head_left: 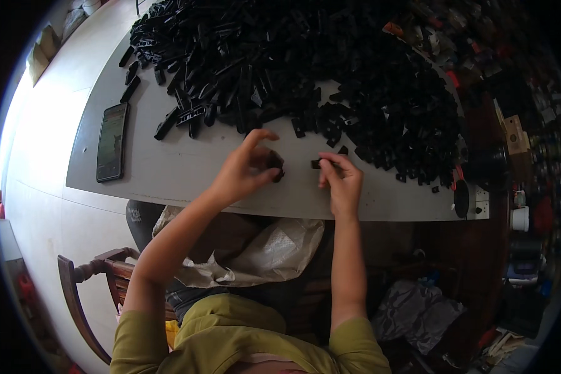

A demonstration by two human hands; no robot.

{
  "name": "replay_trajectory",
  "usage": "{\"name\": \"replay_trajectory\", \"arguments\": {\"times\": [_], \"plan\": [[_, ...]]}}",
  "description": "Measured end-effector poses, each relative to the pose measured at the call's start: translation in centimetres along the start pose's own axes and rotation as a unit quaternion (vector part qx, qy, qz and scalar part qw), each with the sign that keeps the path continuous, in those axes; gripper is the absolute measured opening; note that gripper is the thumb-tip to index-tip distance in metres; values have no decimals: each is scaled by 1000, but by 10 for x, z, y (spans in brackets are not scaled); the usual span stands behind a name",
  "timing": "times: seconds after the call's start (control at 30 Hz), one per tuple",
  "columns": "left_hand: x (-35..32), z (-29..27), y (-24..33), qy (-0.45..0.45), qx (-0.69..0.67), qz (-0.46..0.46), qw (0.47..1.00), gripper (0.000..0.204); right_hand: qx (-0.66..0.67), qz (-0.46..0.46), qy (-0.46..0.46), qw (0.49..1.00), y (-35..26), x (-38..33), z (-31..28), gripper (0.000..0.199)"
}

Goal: Sorting and placing small black plastic components from a table into a bag.

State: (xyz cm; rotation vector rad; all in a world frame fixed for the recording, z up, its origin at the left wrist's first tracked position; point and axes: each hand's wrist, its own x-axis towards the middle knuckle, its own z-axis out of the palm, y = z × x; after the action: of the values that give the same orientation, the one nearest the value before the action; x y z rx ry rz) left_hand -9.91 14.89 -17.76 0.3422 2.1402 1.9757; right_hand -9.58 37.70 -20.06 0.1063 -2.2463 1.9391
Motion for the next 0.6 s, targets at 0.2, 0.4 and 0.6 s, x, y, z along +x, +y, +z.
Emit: {"name": "replay_trajectory", "arguments": {"times": [0.2,0.4,0.6], "plan": [[-28,-25,-18,8,169,113,979,28,300,176,-154,925,-19,-26,45,21],[-32,-28,-18,34,243,140,959,25,-111,-110,-104,982,-12,-28,50,27],[-32,-28,-20,43,234,125,963,24,-275,-225,-131,926,-27,-30,54,32]]}}
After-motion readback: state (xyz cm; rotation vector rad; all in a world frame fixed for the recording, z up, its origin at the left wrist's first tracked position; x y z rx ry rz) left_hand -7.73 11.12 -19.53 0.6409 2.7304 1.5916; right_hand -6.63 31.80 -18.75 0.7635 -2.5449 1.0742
